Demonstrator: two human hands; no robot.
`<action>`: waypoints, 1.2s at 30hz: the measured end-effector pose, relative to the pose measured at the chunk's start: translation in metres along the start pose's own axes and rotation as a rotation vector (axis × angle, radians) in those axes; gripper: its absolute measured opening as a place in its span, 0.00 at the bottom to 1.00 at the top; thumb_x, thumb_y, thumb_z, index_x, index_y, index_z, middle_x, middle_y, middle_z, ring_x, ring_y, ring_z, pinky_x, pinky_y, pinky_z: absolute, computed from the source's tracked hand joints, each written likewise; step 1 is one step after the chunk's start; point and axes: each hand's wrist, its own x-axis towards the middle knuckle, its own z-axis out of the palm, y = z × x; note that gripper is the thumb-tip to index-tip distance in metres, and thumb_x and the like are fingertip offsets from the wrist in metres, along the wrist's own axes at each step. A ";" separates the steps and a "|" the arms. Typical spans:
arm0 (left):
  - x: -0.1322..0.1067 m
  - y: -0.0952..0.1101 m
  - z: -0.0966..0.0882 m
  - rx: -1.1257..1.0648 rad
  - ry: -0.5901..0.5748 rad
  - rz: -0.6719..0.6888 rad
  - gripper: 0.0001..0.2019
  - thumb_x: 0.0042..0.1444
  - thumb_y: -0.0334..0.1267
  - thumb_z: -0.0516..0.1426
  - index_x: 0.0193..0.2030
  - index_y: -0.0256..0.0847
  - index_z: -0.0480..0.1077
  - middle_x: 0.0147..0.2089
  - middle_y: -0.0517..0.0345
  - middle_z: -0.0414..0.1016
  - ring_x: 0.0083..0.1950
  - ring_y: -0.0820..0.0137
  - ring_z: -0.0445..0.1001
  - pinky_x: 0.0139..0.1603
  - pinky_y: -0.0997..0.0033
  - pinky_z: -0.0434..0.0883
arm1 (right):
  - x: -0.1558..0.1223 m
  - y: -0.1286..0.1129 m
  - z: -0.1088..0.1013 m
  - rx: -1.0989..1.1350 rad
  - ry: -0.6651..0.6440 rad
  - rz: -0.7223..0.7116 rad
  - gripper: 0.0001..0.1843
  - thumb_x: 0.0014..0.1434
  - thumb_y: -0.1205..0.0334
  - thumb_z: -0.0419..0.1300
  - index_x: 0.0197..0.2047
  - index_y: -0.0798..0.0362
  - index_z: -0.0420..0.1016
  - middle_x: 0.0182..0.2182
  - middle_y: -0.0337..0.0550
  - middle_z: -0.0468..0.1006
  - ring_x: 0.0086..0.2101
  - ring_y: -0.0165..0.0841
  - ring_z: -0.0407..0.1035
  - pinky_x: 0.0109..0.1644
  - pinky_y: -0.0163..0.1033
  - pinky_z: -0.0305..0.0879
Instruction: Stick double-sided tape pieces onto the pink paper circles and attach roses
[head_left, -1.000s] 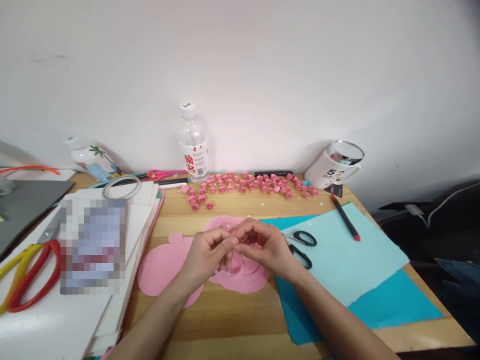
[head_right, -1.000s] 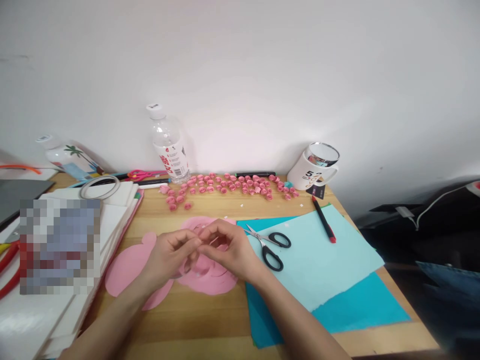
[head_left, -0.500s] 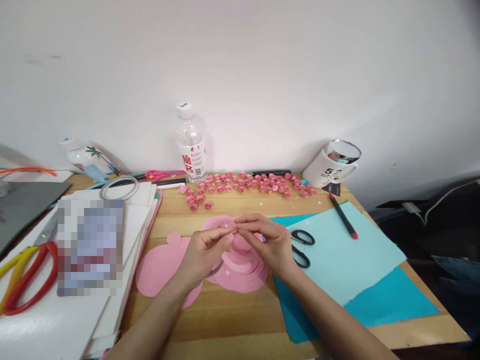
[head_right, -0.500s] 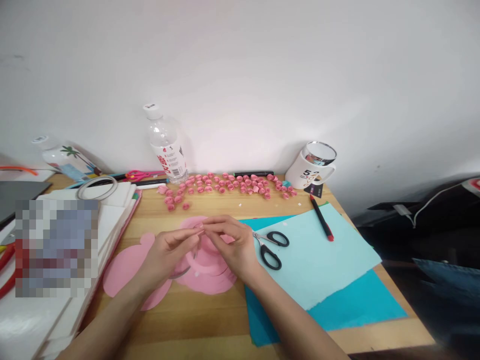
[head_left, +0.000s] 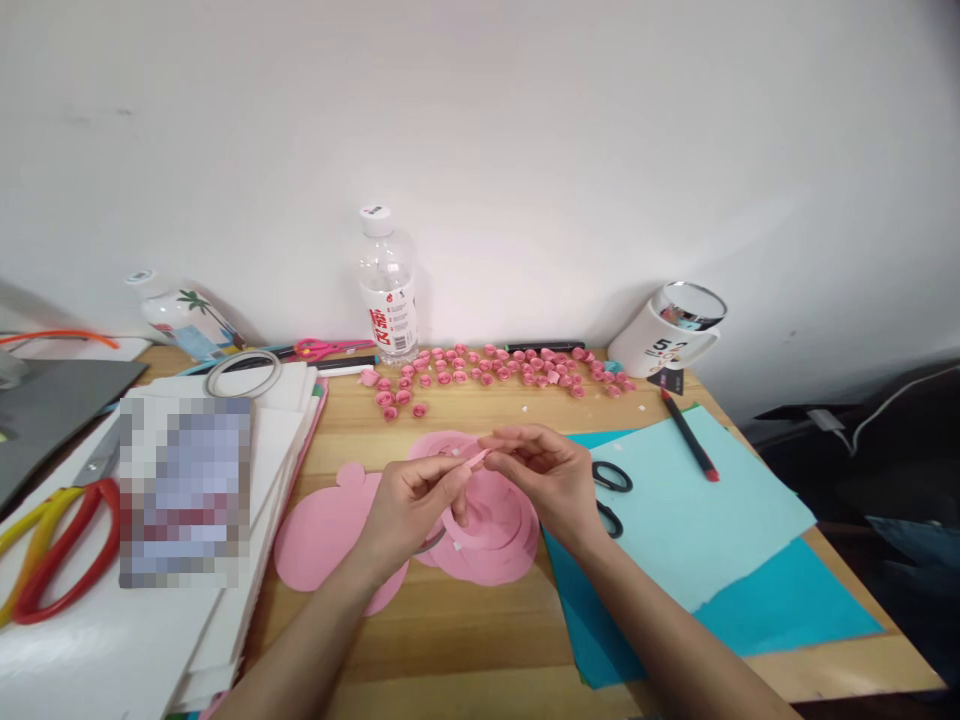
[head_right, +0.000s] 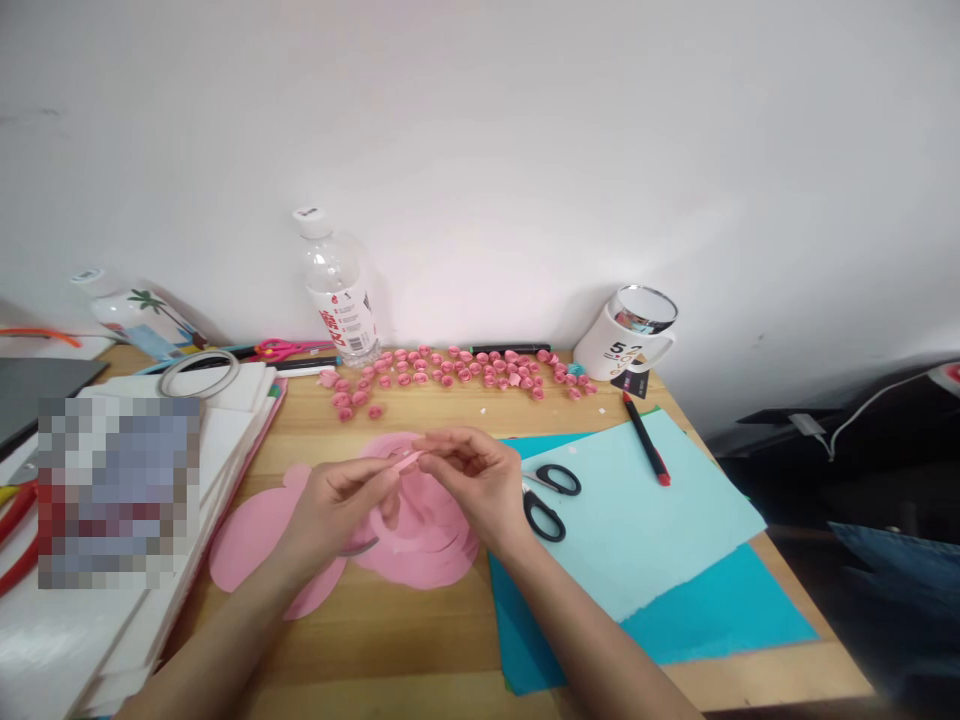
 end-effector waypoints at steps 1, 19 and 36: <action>0.000 0.000 0.000 0.007 -0.002 0.002 0.18 0.56 0.41 0.54 0.17 0.38 0.66 0.16 0.62 0.66 0.21 0.76 0.62 0.39 0.71 0.70 | 0.000 0.000 0.000 0.000 0.005 0.017 0.13 0.46 0.67 0.68 0.37 0.47 0.78 0.33 0.40 0.82 0.31 0.34 0.76 0.39 0.42 0.74; 0.002 -0.009 0.001 0.051 0.083 -0.012 0.19 0.56 0.42 0.54 0.16 0.37 0.65 0.16 0.62 0.67 0.21 0.77 0.63 0.30 0.75 0.65 | 0.004 0.001 0.000 0.030 0.055 0.097 0.12 0.38 0.66 0.72 0.29 0.51 0.77 0.27 0.39 0.82 0.29 0.32 0.76 0.36 0.37 0.73; 0.001 -0.003 0.000 -0.009 0.087 0.012 0.16 0.55 0.37 0.55 0.17 0.37 0.66 0.16 0.63 0.68 0.21 0.77 0.67 0.28 0.77 0.66 | 0.007 0.003 -0.002 0.019 -0.018 0.074 0.10 0.36 0.63 0.72 0.18 0.53 0.74 0.22 0.37 0.73 0.22 0.27 0.66 0.25 0.34 0.64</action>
